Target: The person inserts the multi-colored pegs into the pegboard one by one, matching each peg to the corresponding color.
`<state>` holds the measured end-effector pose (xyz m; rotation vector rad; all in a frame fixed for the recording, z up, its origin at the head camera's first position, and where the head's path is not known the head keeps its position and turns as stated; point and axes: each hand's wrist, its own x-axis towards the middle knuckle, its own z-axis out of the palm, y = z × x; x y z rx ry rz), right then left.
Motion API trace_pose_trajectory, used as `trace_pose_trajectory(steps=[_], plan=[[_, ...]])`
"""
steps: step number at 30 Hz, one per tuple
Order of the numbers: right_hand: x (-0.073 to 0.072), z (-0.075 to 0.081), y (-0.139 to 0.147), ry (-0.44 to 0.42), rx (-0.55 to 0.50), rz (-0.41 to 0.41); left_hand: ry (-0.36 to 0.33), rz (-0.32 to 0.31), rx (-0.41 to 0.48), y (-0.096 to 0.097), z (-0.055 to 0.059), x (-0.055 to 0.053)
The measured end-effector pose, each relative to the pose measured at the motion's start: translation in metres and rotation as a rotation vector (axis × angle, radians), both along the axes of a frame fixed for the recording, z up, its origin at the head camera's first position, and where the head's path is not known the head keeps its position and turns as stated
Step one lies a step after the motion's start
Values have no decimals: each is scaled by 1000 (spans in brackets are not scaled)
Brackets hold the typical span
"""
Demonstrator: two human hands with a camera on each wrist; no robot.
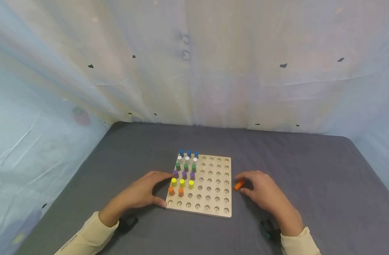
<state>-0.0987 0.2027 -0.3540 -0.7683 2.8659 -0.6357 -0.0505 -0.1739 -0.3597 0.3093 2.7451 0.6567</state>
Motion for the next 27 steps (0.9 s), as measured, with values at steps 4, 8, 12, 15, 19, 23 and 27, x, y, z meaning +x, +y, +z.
trace_pose_trajectory(steps=[4, 8, 12, 15, 19, 23, 27], plan=[[-1, -1, -2, 12, 4, -18, 10, 8, 5, 0, 0, -1], [-1, -2, -5, 4, 12, -34, 7, 13, 2, 0, 1, -2], [-1, -3, -7, 3, 10, -36, 7, 18, -8, 0, 0, -3], [-1, -5, -9, 7, 2, -35, 5, 22, -12, -1, -1, -3], [1, -7, -10, 7, -11, -24, 0, 21, -6, 0, -1, -3], [2, -9, -11, 7, -24, -19, -4, 25, -3, 0, -2, -3], [2, -10, -11, 10, -26, -20, 3, 22, 0, 1, -3, -2]])
